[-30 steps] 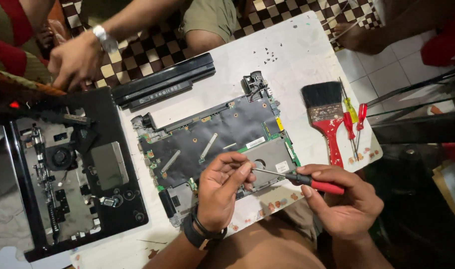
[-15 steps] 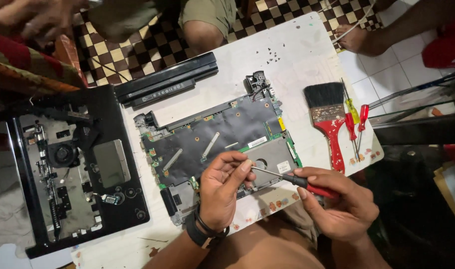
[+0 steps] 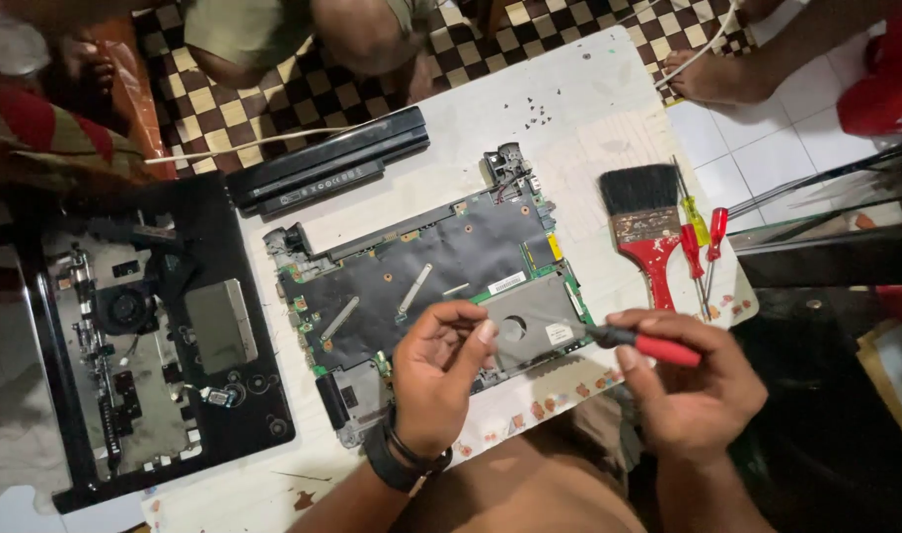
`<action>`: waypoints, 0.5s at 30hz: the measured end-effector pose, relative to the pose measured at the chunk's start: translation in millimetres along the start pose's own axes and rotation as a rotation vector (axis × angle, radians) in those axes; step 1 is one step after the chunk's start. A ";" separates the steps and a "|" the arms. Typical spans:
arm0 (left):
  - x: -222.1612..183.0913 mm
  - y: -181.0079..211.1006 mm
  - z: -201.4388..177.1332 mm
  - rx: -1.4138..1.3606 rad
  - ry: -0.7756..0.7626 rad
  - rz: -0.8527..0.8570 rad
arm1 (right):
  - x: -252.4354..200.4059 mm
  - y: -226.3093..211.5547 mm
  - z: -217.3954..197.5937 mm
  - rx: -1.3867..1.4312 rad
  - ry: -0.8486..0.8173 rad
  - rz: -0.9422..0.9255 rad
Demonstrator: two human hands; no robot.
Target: Connecting internal ribbon cables and wires to a laptop motherboard and securing components with a screwdriver.
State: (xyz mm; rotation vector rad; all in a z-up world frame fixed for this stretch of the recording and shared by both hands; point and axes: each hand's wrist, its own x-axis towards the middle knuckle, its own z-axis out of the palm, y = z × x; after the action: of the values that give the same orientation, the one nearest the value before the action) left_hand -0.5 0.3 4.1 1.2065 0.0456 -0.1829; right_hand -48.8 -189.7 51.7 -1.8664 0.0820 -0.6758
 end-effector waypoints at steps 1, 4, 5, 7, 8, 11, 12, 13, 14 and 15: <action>-1.6 -0.7 1.5 0.001 -0.002 0.000 | 2.6 3.1 -0.4 0.000 0.002 0.000; -4.2 2.8 8.3 0.074 0.033 0.005 | 12.0 14.2 -2.4 0.010 0.136 0.021; -4.2 7.8 11.6 0.177 0.047 0.036 | 15.8 18.9 -3.7 0.002 0.159 0.027; -3.1 19.2 18.4 0.279 0.059 0.067 | 18.3 31.5 -7.5 -0.009 0.184 0.035; -0.6 25.8 22.1 0.365 0.050 0.061 | 18.3 40.0 -9.5 -0.013 0.209 0.067; 26.6 38.6 31.1 0.507 0.008 0.170 | 20.6 65.9 -17.6 -0.008 0.214 0.022; 37.3 41.9 32.4 0.569 -0.017 0.278 | 20.5 74.4 -19.6 0.006 0.185 -0.046; 54.9 40.8 33.9 0.569 -0.014 0.277 | 24.1 77.4 -22.5 0.007 0.182 -0.045; 74.1 40.9 34.8 0.633 -0.059 0.318 | 28.4 80.9 -23.8 0.004 0.175 -0.050; 93.4 41.3 36.0 0.696 -0.105 0.357 | 33.1 84.2 -25.2 0.000 0.168 -0.054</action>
State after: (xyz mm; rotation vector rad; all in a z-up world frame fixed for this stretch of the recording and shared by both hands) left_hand 96.1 -30.0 42.8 1.8702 -0.3504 0.0635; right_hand -11.8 -256.8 -2.6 -1.8142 0.1402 -0.8689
